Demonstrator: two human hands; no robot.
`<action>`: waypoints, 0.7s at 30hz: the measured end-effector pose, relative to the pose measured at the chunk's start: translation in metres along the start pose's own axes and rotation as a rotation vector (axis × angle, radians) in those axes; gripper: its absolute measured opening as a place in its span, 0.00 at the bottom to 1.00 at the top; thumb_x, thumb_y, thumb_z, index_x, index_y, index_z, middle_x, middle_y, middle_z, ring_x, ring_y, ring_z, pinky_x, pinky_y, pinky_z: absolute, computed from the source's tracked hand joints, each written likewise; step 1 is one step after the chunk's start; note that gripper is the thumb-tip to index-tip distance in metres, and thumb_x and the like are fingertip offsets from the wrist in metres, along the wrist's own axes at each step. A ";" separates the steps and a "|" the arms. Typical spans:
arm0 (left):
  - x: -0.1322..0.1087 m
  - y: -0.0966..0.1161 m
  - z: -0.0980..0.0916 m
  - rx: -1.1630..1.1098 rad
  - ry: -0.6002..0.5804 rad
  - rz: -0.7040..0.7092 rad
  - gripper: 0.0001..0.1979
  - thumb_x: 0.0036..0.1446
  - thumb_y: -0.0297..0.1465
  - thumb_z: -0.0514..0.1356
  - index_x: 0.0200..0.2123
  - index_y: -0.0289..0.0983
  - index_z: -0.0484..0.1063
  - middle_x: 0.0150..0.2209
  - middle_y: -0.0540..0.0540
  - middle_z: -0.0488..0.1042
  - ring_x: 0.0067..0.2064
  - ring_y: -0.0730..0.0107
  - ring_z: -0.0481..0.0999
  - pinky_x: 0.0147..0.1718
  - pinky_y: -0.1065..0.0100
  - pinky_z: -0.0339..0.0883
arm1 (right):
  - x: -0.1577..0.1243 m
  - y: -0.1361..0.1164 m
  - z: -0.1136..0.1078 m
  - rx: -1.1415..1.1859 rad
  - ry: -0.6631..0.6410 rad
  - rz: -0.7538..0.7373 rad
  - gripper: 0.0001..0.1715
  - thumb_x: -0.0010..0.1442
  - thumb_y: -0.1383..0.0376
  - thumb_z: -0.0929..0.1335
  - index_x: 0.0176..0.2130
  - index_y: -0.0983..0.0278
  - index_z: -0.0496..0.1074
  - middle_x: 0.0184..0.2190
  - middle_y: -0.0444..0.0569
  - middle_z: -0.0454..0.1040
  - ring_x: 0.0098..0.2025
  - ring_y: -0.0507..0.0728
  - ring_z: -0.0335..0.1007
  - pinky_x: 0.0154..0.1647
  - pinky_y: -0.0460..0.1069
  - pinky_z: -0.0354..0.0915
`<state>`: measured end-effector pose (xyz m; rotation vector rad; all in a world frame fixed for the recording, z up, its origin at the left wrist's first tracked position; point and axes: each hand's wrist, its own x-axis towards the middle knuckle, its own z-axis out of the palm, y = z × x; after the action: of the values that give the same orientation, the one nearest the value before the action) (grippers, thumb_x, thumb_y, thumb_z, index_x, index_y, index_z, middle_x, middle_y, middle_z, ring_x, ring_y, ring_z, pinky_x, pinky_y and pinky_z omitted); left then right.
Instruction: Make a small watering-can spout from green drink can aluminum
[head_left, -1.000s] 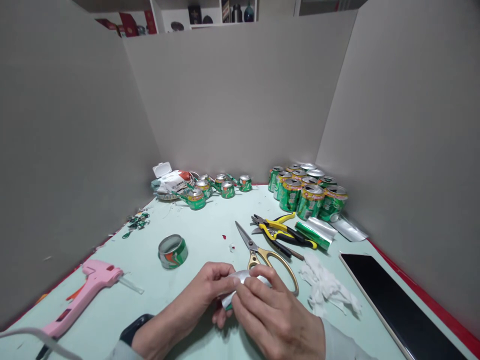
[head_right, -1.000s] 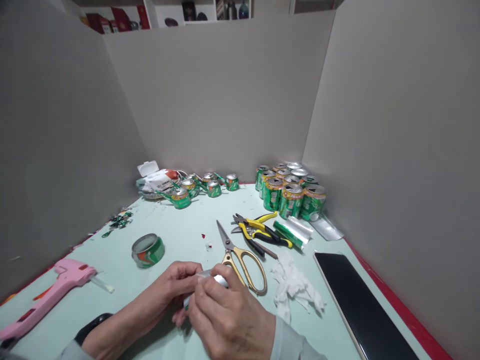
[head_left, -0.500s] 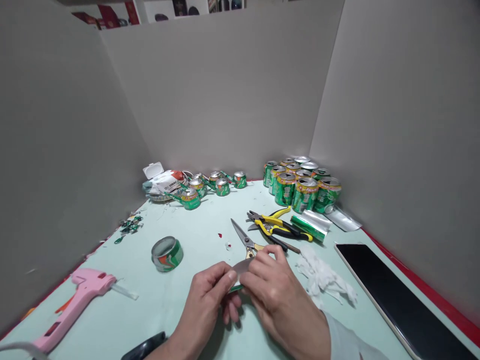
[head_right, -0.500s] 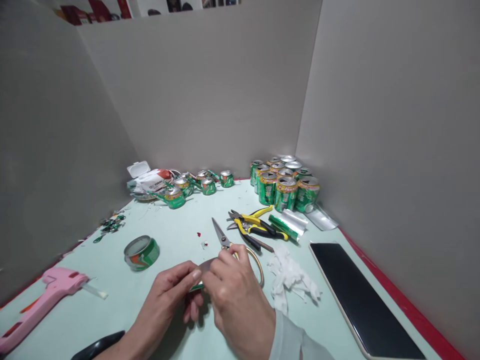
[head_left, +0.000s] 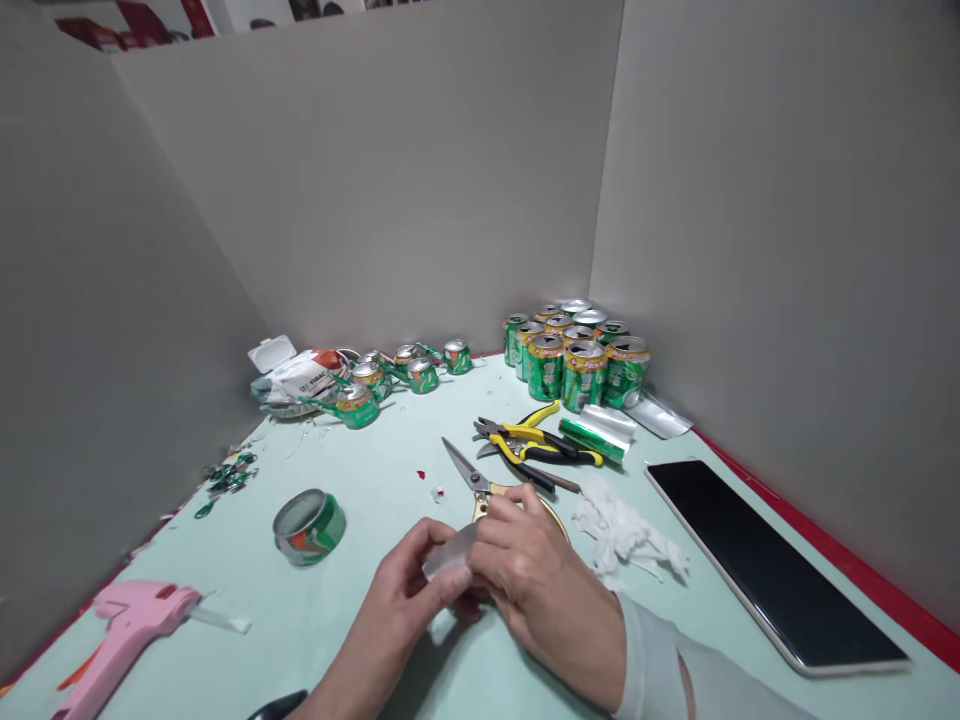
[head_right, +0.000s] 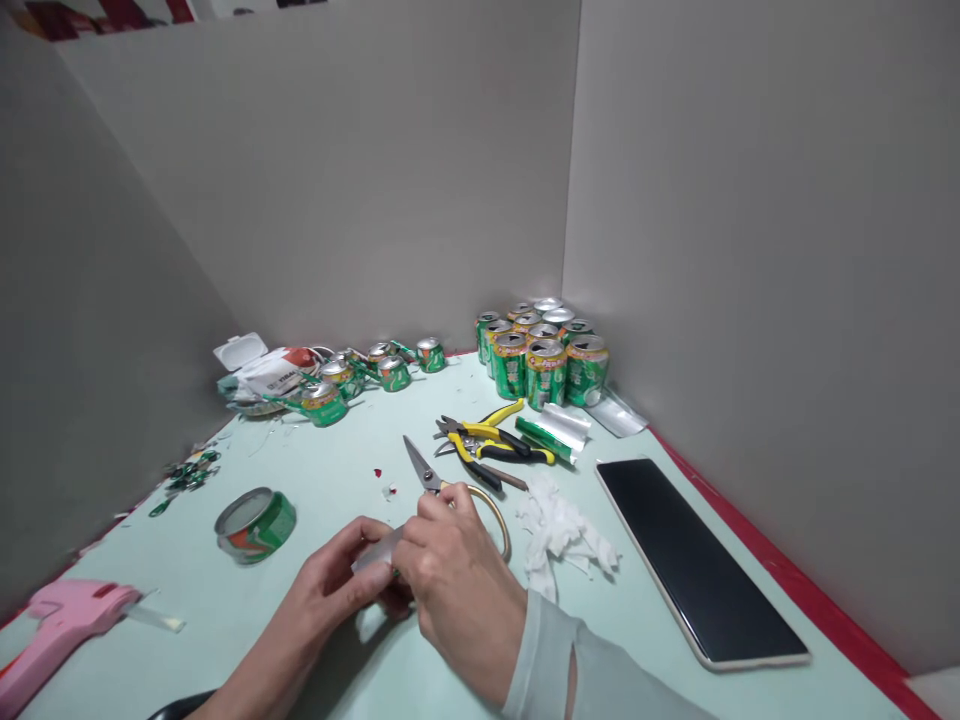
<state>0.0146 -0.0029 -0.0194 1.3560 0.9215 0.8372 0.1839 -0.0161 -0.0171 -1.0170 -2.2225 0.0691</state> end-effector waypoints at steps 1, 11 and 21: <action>0.001 0.000 0.000 0.009 0.007 0.004 0.17 0.50 0.42 0.68 0.34 0.37 0.69 0.28 0.51 0.74 0.29 0.68 0.75 0.32 0.68 0.70 | 0.000 0.001 0.000 -0.010 -0.002 0.002 0.13 0.57 0.77 0.69 0.24 0.64 0.68 0.24 0.43 0.71 0.33 0.54 0.61 0.45 0.53 0.54; -0.008 0.003 0.000 0.207 0.203 0.050 0.15 0.54 0.40 0.64 0.42 0.37 0.73 0.28 0.49 0.77 0.32 0.62 0.77 0.34 0.66 0.69 | 0.002 -0.004 -0.001 -0.010 0.091 -0.023 0.10 0.62 0.73 0.69 0.28 0.65 0.71 0.26 0.44 0.71 0.34 0.54 0.60 0.41 0.51 0.54; -0.040 0.001 -0.002 0.397 0.049 0.016 0.08 0.57 0.33 0.61 0.27 0.37 0.70 0.24 0.50 0.72 0.29 0.66 0.70 0.30 0.67 0.63 | -0.027 -0.035 0.010 -0.001 -0.013 0.029 0.10 0.62 0.73 0.69 0.29 0.64 0.72 0.25 0.43 0.73 0.34 0.55 0.63 0.43 0.52 0.55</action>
<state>-0.0041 -0.0387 -0.0165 1.6905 1.1591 0.7247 0.1675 -0.0571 -0.0292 -1.0521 -2.2203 0.0879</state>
